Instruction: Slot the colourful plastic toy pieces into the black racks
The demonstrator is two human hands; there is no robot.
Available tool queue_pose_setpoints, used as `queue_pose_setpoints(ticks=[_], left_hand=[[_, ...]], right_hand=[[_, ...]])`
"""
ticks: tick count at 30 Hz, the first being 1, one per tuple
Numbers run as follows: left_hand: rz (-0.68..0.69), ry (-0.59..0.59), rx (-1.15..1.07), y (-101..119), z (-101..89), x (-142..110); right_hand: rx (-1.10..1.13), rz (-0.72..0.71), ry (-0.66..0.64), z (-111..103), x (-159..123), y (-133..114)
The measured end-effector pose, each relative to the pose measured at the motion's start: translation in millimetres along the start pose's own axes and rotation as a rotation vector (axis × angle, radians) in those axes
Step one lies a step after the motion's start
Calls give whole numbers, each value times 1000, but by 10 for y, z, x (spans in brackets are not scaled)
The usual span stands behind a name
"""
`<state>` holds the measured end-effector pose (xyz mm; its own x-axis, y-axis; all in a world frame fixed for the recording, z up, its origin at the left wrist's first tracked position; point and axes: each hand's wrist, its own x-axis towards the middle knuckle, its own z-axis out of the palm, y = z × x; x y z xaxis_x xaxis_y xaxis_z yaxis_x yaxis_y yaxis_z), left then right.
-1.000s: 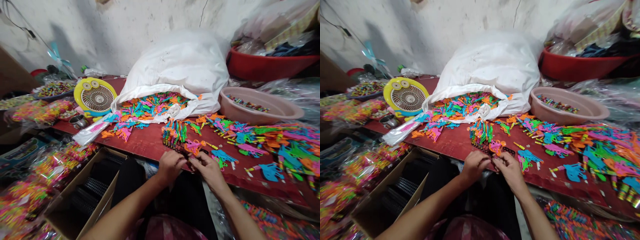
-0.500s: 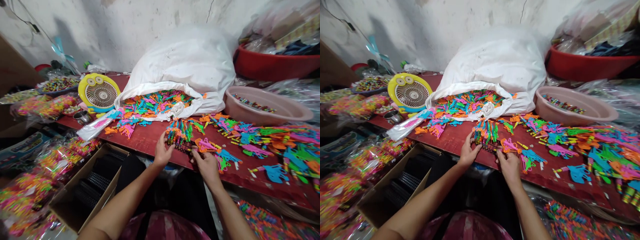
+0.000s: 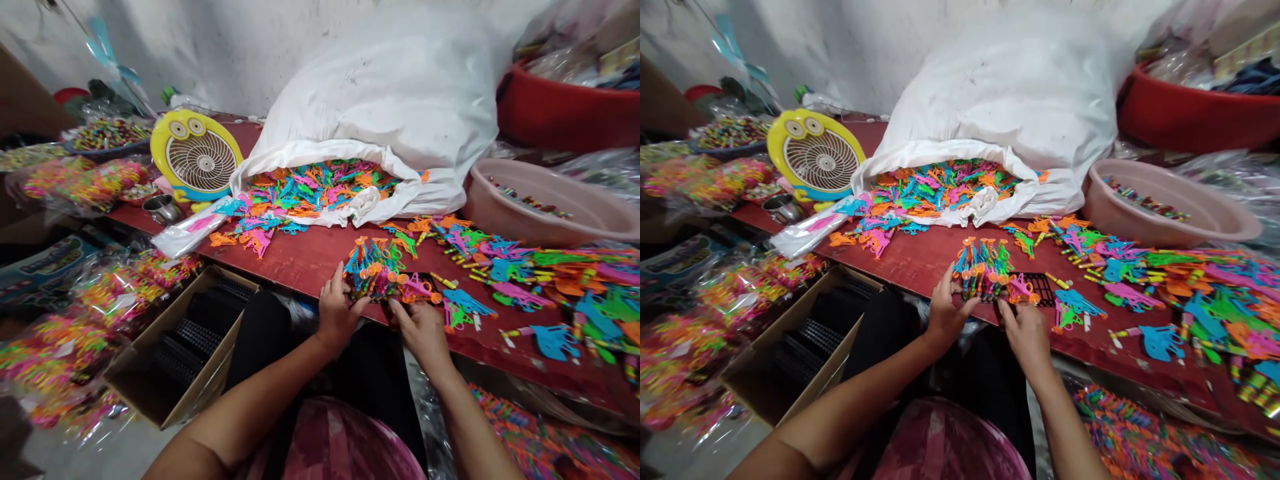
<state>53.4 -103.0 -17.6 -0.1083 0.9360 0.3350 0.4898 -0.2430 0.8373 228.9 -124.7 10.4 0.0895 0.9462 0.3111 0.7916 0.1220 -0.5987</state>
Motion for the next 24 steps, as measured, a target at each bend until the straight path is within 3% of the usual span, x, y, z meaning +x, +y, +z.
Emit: queue_pose_setpoints(ticks=[9,12,15,17,20,22,24], left_hand=[[87,-96,-52,-23,-164,75],[188,58,-7,71,-355,83],[389,211,117,313,-555,176],[573,98,167,539,-620,321],[816,-228,255,857,-582,607],[892,-390,343,987,-507,767],[920,-477,403,1031,-432,861]], right_hand=[[-220,-147,-26,18,69,-47],[-190,-189,-51,17,67,-44],[-164,-211,-84,-7,89,-69],[-153,-197,-127,-28,112,-92],[-156,-154,-194,-45,145,-113],[-168,-115,-223,-46,160,-121],[-167,-78,-248,-44,171,-131]])
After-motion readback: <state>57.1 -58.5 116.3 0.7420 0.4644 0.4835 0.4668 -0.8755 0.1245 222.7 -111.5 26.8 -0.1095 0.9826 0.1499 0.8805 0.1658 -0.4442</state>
